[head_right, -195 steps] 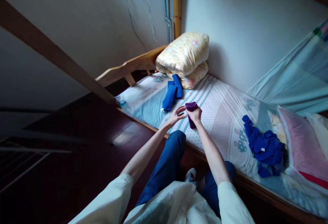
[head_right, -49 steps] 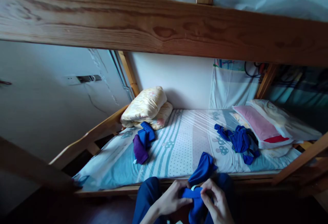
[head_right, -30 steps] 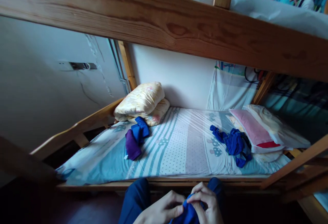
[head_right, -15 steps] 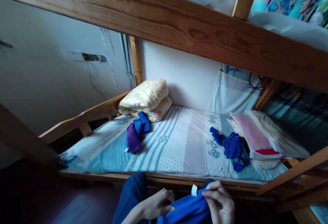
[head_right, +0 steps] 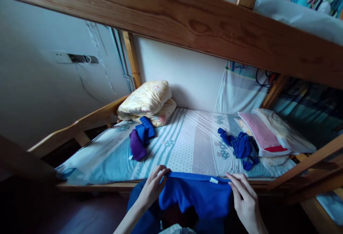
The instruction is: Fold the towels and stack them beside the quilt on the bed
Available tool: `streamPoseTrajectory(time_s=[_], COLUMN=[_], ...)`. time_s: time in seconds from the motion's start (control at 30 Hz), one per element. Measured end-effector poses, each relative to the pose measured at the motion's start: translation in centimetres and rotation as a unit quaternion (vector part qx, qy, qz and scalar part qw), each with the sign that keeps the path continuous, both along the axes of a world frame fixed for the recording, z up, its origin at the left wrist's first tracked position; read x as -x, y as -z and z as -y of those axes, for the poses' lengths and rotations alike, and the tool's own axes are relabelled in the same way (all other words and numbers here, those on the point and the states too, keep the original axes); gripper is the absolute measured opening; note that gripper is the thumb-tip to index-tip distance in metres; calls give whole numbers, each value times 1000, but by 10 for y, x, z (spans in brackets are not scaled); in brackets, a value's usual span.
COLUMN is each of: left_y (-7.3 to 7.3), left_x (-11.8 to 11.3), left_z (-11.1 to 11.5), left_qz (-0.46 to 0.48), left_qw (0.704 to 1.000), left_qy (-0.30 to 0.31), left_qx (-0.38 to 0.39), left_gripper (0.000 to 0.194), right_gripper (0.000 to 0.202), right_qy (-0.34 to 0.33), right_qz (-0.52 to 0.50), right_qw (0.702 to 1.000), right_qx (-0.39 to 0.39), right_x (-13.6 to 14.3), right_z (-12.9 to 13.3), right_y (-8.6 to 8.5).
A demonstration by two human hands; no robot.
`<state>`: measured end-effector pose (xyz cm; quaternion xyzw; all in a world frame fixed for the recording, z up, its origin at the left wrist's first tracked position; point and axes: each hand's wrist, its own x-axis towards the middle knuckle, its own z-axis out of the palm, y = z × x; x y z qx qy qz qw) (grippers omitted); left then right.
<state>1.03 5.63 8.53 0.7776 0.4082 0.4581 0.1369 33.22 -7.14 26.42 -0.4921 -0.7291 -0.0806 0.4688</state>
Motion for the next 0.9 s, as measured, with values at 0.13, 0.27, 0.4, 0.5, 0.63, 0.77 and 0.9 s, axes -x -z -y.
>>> streamPoseTrajectory(time_s=[0.13, 0.27, 0.4, 0.5, 0.63, 0.77, 0.9], left_y=[13, 30, 53, 69, 75, 53, 17], left_x=[2, 7, 21, 38, 61, 83, 107], left_z=[-8, -13, -13, -11, -11, -20, -27], left_qz=[0, -44, -109, -126, -98, -72, -78], left_qw=[999, 997, 990, 986, 984, 981, 978], left_qy=[-40, -57, -86, -107, -142, -174, -190], left_qx=[-30, -19, -21, -12, -46, -45, -29], left_gripper=[30, 29, 29, 30, 26, 23, 23], right_gripper=[22, 22, 18, 13, 15, 32, 50], right_qy=[22, 18, 54, 101, 132, 208, 281], right_qz=[-19, -29, -60, -90, -113, -155, -222], right_qw=[999, 999, 994, 985, 980, 964, 932], right_qx=[-16, -30, -71, -105, -93, -61, -49], right_x=[-1, -3, -16, -34, -53, -67, -88], right_z=[1, 1, 3, 6, 9, 5, -3], right_y=[-5, -6, -9, -9, -1, 14, 34])
